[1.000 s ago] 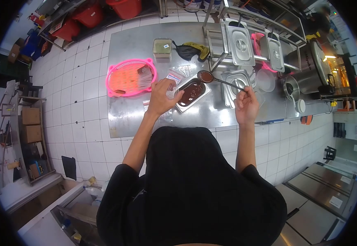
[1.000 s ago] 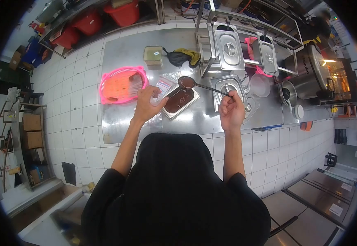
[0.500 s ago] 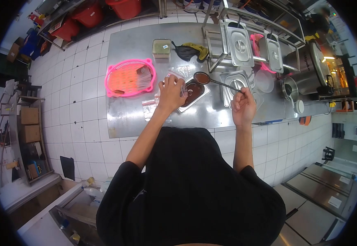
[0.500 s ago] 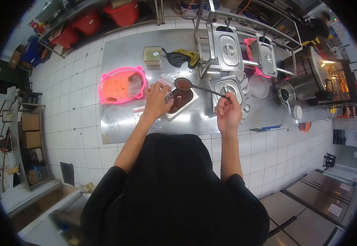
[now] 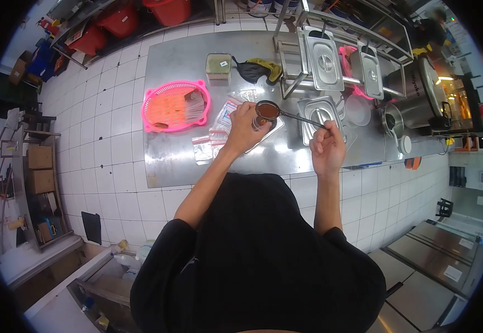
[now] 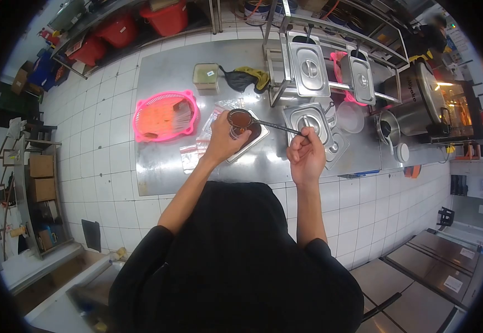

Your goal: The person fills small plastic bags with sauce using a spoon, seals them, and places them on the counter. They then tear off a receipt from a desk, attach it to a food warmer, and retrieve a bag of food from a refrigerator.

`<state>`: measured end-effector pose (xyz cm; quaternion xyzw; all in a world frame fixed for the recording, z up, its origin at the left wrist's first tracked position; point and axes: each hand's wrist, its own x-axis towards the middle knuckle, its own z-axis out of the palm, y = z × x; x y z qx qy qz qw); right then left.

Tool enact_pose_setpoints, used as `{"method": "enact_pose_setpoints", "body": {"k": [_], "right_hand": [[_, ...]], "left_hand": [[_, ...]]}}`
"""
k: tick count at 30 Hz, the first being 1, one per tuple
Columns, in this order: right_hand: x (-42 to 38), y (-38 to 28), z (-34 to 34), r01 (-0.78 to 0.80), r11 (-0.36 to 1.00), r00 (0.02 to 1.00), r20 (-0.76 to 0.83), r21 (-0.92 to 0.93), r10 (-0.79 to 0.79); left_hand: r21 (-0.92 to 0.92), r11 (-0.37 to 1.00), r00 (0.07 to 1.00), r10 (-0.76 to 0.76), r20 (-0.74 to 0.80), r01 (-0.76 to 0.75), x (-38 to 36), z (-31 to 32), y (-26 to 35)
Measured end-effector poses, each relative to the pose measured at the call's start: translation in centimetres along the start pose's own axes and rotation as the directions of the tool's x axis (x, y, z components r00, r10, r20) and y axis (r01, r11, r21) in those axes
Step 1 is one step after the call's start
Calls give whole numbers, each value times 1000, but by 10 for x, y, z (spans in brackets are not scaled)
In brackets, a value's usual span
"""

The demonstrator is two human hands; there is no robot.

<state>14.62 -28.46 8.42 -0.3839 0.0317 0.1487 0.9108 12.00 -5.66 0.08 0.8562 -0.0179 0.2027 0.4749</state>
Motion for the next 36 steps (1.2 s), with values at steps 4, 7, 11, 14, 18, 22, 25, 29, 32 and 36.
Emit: {"method": "enact_pose_setpoints", "body": {"k": [4, 7, 11, 14, 18, 22, 25, 29, 32, 36], "right_hand": [[-7, -6, 8, 45, 998, 998, 40, -41, -43], [-13, -10, 16, 114, 990, 987, 122, -88, -102], [-21, -16, 25, 232, 963, 963, 172, -137, -208], [-26, -19, 28, 314, 933, 932, 244, -176, -268], [-31, -23, 30, 466, 833, 855, 396, -300, -336], [-37, -25, 39, 534, 785, 812, 449, -314, -372], [-41, -27, 44, 608, 700, 764, 513, -374, -390], [-45, -33, 51, 692, 587, 686, 634, -420, -356], [-45, -40, 62, 767, 458, 612, 725, -448, -316], [-46, -45, 78, 850, 316, 510, 807, -421, -297]], "left_hand": [[-149, 987, 996, 42, -74, -53, 4, -2, 11], [-363, 929, 996, -87, -13, 77, 4, -6, 26], [-505, 853, 986, -165, -22, 131, 8, -16, 46], [-523, 840, 983, -181, -17, 146, 11, -25, 59], [-474, 875, 988, -143, -56, 100, 15, -37, 70], [-573, 811, 983, -177, -44, 120, 19, -46, 81], [-559, 821, 985, -167, -43, 115, 20, -51, 84], [-612, 784, 983, -176, -57, 106, 24, -54, 86], [-645, 758, 981, -182, -68, 96, 27, -58, 89], [-639, 762, 975, -203, -86, 102, 28, -65, 94]]}}
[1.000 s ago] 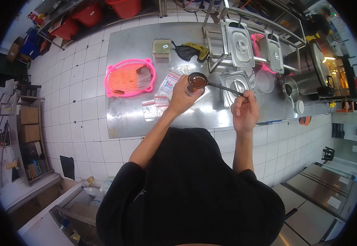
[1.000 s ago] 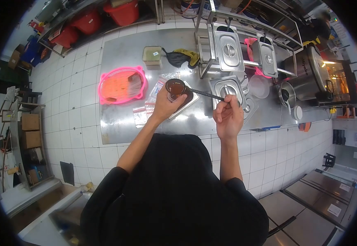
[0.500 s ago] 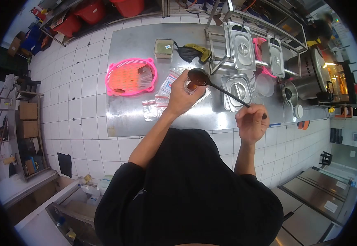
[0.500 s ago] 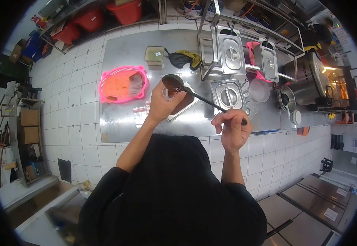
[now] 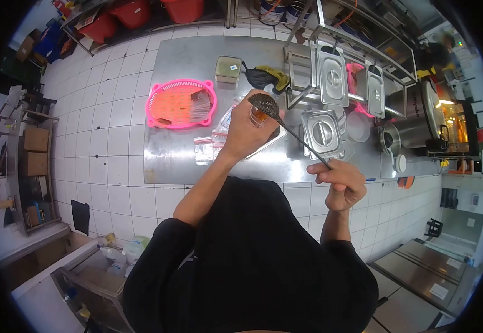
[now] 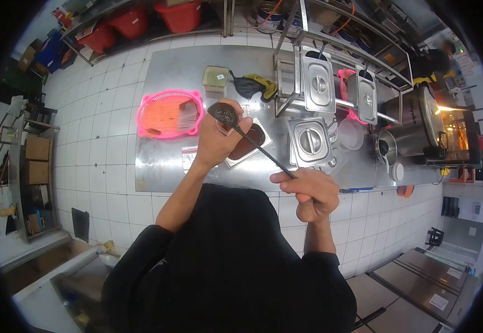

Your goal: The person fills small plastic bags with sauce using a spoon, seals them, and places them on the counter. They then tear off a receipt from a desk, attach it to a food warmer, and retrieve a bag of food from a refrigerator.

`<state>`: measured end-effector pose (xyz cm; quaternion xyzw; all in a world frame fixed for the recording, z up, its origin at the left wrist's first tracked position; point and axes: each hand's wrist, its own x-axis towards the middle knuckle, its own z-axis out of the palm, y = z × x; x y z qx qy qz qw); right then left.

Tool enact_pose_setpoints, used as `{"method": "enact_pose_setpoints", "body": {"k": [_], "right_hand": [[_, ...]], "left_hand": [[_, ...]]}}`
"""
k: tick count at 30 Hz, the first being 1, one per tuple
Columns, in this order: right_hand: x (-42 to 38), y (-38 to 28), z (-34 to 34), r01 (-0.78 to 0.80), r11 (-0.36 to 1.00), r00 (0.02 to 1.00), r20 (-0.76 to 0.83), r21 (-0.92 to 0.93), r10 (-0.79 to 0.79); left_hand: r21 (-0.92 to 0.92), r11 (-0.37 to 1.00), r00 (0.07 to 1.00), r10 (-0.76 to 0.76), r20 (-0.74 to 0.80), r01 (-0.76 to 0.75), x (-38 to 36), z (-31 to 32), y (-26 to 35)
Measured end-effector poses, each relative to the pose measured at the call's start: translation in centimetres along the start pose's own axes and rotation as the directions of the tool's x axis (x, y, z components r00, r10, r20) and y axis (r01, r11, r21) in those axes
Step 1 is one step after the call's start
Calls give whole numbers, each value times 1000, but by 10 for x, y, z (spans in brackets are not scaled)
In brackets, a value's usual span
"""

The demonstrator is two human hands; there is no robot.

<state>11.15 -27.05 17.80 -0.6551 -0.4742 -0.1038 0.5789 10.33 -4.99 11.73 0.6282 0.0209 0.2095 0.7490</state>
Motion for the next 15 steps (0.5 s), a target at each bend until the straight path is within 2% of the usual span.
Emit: {"method": "enact_pose_setpoints", "body": {"k": [4, 6, 12, 15], "right_hand": [[9, -7, 0, 57, 998, 998, 27, -25, -57], [11, -10, 0, 92, 994, 996, 11, -59, -91], [19, -19, -3, 125, 987, 992, 21, -101, -124], [22, -17, -2, 156, 983, 988, 30, -96, -154]], "left_hand": [[-56, 998, 999, 40, -24, -41, 1, -2, 5], [40, 994, 995, 100, -21, -99, 2, -5, 7], [142, 983, 993, 119, -10, -117, 2, -7, 23], [102, 992, 996, 82, -35, -78, 1, -6, 28]]}}
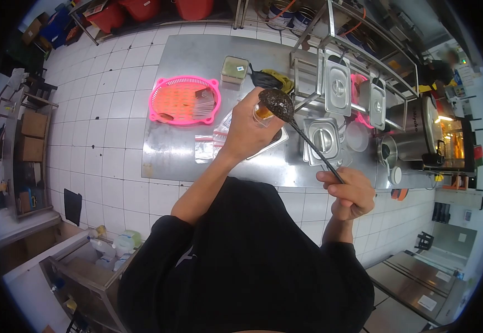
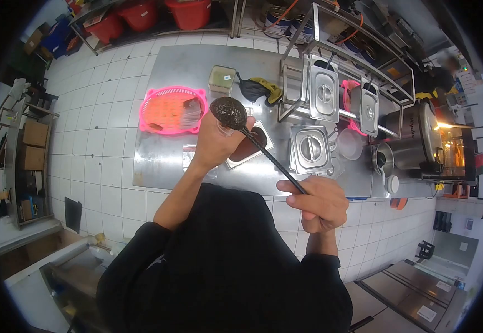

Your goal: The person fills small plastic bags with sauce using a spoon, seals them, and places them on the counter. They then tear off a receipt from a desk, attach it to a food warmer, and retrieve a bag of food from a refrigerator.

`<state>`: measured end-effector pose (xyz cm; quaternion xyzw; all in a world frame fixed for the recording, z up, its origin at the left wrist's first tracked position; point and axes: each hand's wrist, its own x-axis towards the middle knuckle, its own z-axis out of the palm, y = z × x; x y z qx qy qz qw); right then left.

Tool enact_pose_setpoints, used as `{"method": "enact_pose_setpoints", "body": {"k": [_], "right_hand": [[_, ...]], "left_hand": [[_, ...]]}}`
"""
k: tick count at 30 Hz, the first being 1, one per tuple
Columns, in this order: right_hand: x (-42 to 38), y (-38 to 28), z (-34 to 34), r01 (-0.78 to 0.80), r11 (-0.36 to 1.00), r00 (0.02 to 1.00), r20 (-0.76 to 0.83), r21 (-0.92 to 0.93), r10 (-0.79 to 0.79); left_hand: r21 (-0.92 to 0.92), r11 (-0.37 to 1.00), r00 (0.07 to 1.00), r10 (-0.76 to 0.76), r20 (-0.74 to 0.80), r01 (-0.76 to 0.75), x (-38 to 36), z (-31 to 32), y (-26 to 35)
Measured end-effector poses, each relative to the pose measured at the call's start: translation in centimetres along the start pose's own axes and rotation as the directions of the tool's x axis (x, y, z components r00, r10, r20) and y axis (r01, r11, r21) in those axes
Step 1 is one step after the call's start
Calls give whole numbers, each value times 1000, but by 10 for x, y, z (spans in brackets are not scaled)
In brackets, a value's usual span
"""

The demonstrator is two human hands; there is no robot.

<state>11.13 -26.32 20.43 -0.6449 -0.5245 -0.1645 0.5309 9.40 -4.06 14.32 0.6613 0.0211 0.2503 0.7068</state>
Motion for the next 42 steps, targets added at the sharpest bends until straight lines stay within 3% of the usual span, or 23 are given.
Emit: {"method": "enact_pose_setpoints", "body": {"k": [6, 16, 31, 37, 39, 42], "right_hand": [[-3, 2, 2, -24, 999, 999, 33, -31, 25], [-8, 3, 5, -46, 998, 999, -10, -49, 46], [-28, 17, 9, -114, 988, 992, -39, 103, 119], [-41, 23, 17, -188, 956, 960, -165, 225, 227], [-48, 26, 20, -222, 881, 910, -237, 417, 341], [-52, 32, 22, -234, 800, 868, -252, 553, 428]], "left_hand": [[-45, 998, 999, -49, -12, 49, 1, -1, -5], [-68, 998, 1000, 11, -10, -11, 3, 3, -1], [24, 998, 998, -52, -19, 52, 0, 4, 9], [-12, 1000, 1000, 16, -25, -17, 3, 7, 0], [30, 999, 999, 35, -8, -35, 3, 6, -10], [49, 999, 1000, -2, -2, 2, 2, 8, -18]]}}
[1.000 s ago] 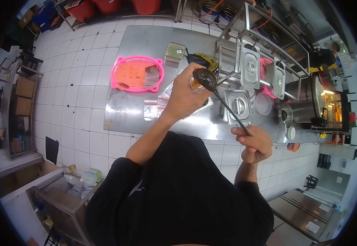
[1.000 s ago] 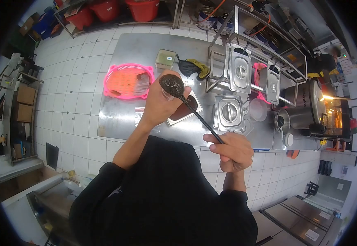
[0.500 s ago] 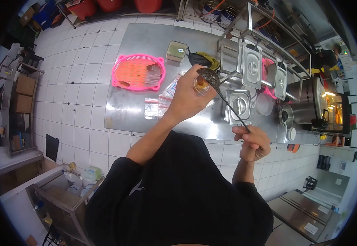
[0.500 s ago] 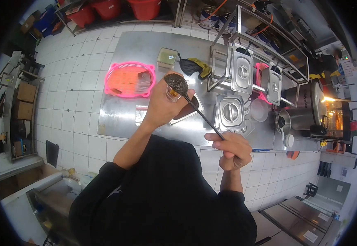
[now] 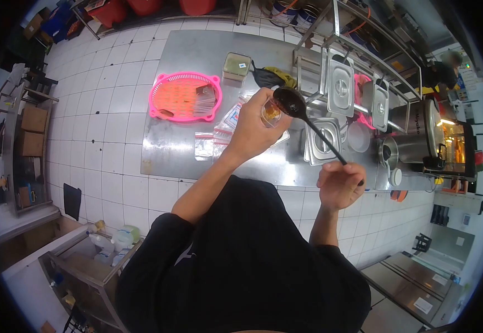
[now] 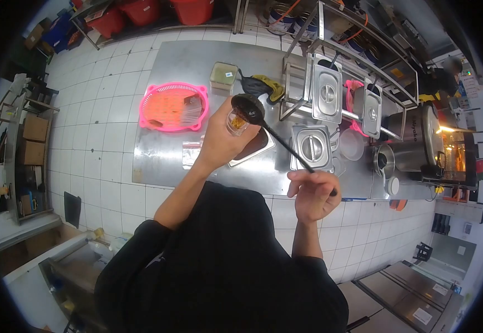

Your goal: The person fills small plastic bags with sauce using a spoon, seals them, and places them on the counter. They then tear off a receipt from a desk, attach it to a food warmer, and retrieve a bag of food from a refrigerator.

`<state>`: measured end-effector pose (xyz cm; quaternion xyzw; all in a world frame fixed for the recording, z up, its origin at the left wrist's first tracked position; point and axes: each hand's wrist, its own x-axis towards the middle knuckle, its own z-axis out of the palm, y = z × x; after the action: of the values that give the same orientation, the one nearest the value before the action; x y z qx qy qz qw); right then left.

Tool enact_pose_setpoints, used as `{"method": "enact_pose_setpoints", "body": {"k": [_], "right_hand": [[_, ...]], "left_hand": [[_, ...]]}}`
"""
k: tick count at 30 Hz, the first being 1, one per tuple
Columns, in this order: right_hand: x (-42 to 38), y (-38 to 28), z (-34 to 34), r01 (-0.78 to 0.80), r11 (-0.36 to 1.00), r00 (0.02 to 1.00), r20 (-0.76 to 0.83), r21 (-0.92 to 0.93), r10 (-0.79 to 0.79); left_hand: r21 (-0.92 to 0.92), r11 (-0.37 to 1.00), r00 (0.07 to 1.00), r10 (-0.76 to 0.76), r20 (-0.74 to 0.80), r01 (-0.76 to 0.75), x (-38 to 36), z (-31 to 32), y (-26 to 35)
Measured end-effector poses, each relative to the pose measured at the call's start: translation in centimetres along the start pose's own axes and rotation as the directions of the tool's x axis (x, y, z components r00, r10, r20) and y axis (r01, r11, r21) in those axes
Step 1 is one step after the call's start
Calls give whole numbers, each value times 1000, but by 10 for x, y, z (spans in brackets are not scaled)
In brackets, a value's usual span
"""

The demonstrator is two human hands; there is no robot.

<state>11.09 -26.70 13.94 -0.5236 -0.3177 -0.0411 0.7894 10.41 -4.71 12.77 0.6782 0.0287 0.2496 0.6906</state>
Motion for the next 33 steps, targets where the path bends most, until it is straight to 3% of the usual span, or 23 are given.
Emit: {"method": "enact_pose_setpoints", "body": {"k": [5, 7, 9, 11, 12, 13, 15, 20, 23, 26, 28, 33], "right_hand": [[6, 13, -12, -59, 970, 988, -122, 235, 89], [8, 19, -21, -104, 945, 958, -223, 309, 178], [5, 36, -33, -144, 951, 932, -286, 274, 223], [-3, 60, -49, -395, 918, 853, -388, -43, 349], [-7, 72, -51, -446, 894, 834, -379, -39, 400], [-13, 87, -56, -447, 894, 834, -378, -33, 403], [-30, 116, -69, -621, 783, 749, -322, -36, 579], [-54, 167, -74, -726, 688, 672, -239, -21, 701], [-63, 182, -77, -753, 656, 649, -219, -52, 728], [-68, 189, -83, -747, 662, 661, -185, -66, 727], [-69, 190, -85, -755, 654, 648, -201, -46, 734], [-70, 190, -89, -758, 652, 639, -217, -15, 738]], "left_hand": [[100, 995, 998, -10, 56, 4, -11, -16, -21], [-24, 997, 995, -69, 71, 71, -13, -36, -34], [-32, 989, 987, -140, 85, 143, -10, -66, -32], [-402, 895, 967, -104, 234, 194, -5, -94, -28], [-483, 821, 932, -152, 330, 305, -2, -108, -23], [-479, 823, 932, -155, 328, 306, -1, -115, -18], [-761, 562, 917, 13, 399, 324, -1, -120, -15], [-830, 428, 858, 198, 473, 358, 0, -118, -21], [-822, 422, 834, 225, 504, 383, -1, -117, -23], [-779, 511, 850, 158, 502, 365, -4, -121, -21], [-668, 660, 875, 32, 483, 345, -6, -125, -18], [-485, 825, 920, -102, 378, 291, -16, -126, -31]]}}
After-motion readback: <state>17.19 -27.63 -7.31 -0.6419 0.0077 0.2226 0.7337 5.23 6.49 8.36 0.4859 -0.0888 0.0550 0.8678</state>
